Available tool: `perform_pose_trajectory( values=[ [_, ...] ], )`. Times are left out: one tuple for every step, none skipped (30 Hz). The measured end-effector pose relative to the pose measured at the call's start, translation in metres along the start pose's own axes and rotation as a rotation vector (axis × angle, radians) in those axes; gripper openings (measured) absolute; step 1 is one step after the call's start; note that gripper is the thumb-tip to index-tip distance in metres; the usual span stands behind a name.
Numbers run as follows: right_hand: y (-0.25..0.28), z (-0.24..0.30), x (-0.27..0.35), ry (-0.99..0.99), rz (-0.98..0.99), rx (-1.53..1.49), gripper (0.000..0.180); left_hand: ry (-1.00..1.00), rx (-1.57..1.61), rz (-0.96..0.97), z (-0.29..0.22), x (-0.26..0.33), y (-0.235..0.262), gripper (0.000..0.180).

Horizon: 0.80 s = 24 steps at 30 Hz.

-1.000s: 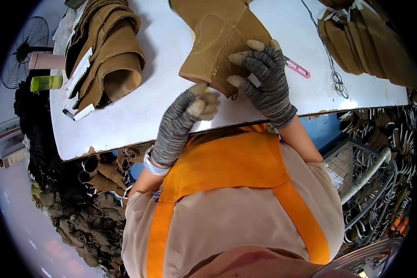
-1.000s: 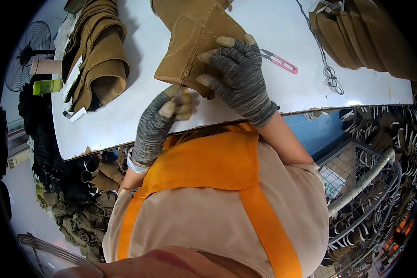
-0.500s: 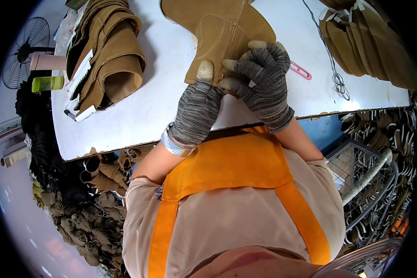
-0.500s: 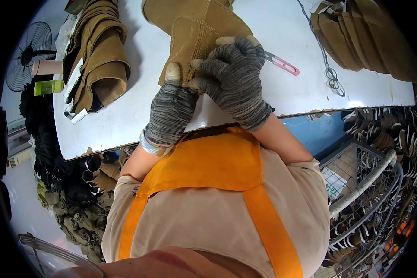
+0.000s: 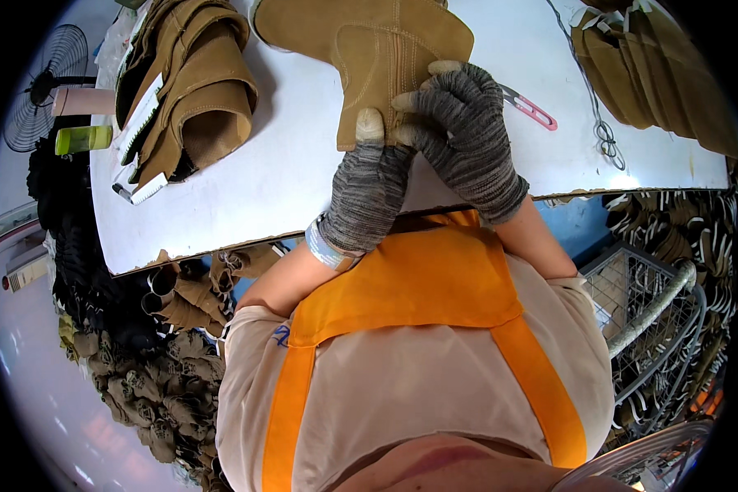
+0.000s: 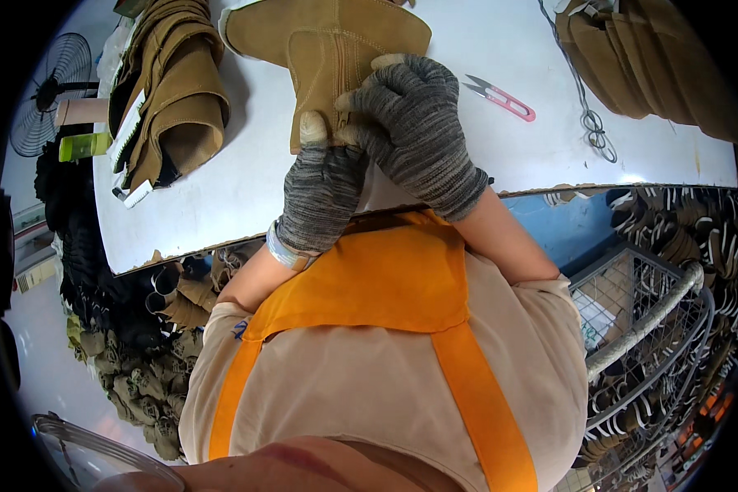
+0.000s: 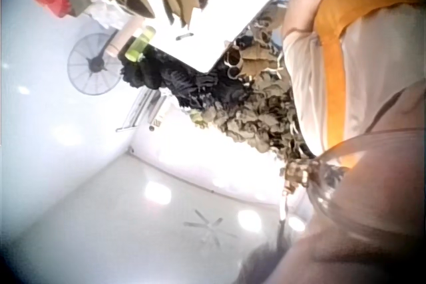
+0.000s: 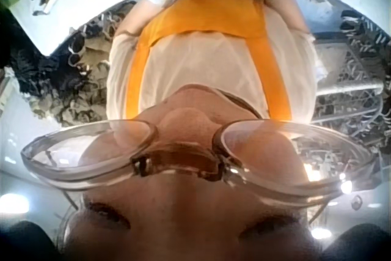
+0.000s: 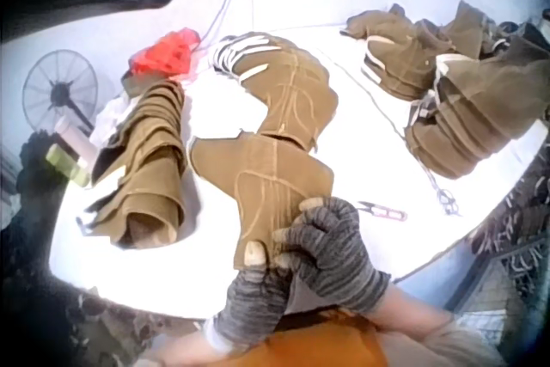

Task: The person picks up a tan boot, uses a pair of snips to trim excess material around the zipper and heel area, and places it onto a stack of similar boots.

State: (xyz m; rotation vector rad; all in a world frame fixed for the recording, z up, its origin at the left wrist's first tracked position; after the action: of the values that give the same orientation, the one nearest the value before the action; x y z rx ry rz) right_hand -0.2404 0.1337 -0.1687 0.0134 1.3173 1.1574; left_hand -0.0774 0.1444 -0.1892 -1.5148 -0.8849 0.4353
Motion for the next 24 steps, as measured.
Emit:
perform_pose_trajectory(
  values=[
    [-0.001,-0.001,0.001,0.0,0.001,-0.023,0.029,0.008,-0.004,0.01,-0.001,-0.001,0.0,0.056],
    [-0.003,-0.002,0.004,0.0,0.002,-0.046,0.028,0.016,-0.007,0.02,-0.001,-0.002,-0.001,0.056],
    [-0.004,-0.003,0.005,0.001,0.003,-0.069,0.027,0.023,-0.011,0.03,-0.002,-0.002,-0.001,0.056],
    [-0.004,-0.002,0.005,0.014,-0.01,-0.063,0.025,0.003,-0.057,0.019,-0.002,-0.004,-0.002,0.056],
    [-0.002,0.002,0.005,0.027,-0.022,-0.058,0.024,-0.017,-0.103,0.007,-0.001,-0.005,-0.003,0.056],
    [-0.002,0.004,0.004,0.041,-0.034,-0.053,0.022,-0.038,-0.148,-0.006,0.0,-0.007,-0.005,0.057],
    [-0.002,0.003,0.003,0.041,-0.021,-0.033,0.021,-0.058,-0.19,-0.024,0.002,-0.007,-0.005,0.057],
    [-0.002,0.003,0.002,0.041,-0.007,-0.014,0.02,-0.077,-0.232,-0.042,0.004,-0.007,-0.006,0.057],
    [-0.003,0.002,0.001,0.041,0.006,0.005,0.019,-0.097,-0.274,-0.061,0.005,-0.007,-0.006,0.057],
    [-0.002,0.002,-0.003,0.017,-0.044,0.015,0.018,-0.177,-0.45,-0.035,0.006,-0.007,0.0,0.056],
    [-0.001,0.003,-0.013,-0.007,-0.094,0.026,0.017,-0.256,-0.625,-0.01,0.007,-0.008,0.006,0.055],
    [0.0,0.001,-0.021,-0.031,-0.143,0.037,0.016,-0.283,-0.722,-0.017,0.008,-0.007,0.011,0.054],
    [-0.002,-0.005,-0.027,-0.06,-0.144,-0.036,0.015,-0.307,-0.816,-0.027,0.008,-0.006,0.011,0.052],
    [-0.005,-0.015,-0.033,-0.091,-0.146,-0.11,0.014,-0.278,-0.833,-0.07,0.008,-0.002,-0.002,0.051],
    [-0.007,-0.026,-0.041,-0.123,-0.148,-0.183,0.014,-0.247,-0.85,-0.113,0.007,0.001,-0.011,0.049],
    [-0.007,-0.033,-0.054,0.111,-0.262,0.025,0.011,-0.234,-0.859,-0.106,0.005,0.003,-0.014,0.048],
    [-0.005,-0.032,-0.058,0.16,-0.241,0.051,0.01,-0.22,-0.868,-0.098,0.002,0.006,-0.016,0.047],
    [-0.002,-0.028,-0.062,0.209,-0.221,0.076,0.009,-0.206,-0.877,-0.091,0.0,0.008,-0.017,0.046],
    [-0.001,-0.023,-0.065,0.256,-0.2,0.102,0.008,-0.212,-0.923,-0.083,-0.004,0.011,-0.016,0.045],
    [-0.002,-0.02,-0.064,0.216,-0.2,0.084,0.008,-0.217,-0.969,-0.076,-0.008,0.015,-0.014,0.045],
    [-0.003,-0.017,-0.062,0.176,-0.2,0.065,0.007,-0.143,-1.01,-0.115,-0.012,0.018,-0.014,0.043],
    [-0.005,-0.016,-0.06,0.137,-0.2,0.045,0.007,-0.07,-1.05,-0.152,-0.016,0.021,-0.013,0.042],
    [-0.007,-0.017,-0.058,0.116,-0.194,0.035,0.008,0.082,-1.079,-0.236,-0.019,0.025,-0.013,0.039],
    [-0.008,-0.018,-0.057,0.095,-0.187,0.025,0.009,0.236,-1.102,-0.32,-0.022,0.029,-0.014,0.037]
  ],
)
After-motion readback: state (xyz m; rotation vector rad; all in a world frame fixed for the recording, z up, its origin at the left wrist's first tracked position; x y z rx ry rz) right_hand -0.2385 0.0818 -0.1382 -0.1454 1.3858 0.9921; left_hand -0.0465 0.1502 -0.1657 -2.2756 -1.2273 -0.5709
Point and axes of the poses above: each hand's wrist, its own x-axis away from the middle knuckle, its own y-axis out of the back of the hand, z = x × y, the point moved 1 cm from there along -x, towards the middle knuckle, and after that the axes turned 4 degrees about y, right-handed, at the moved point
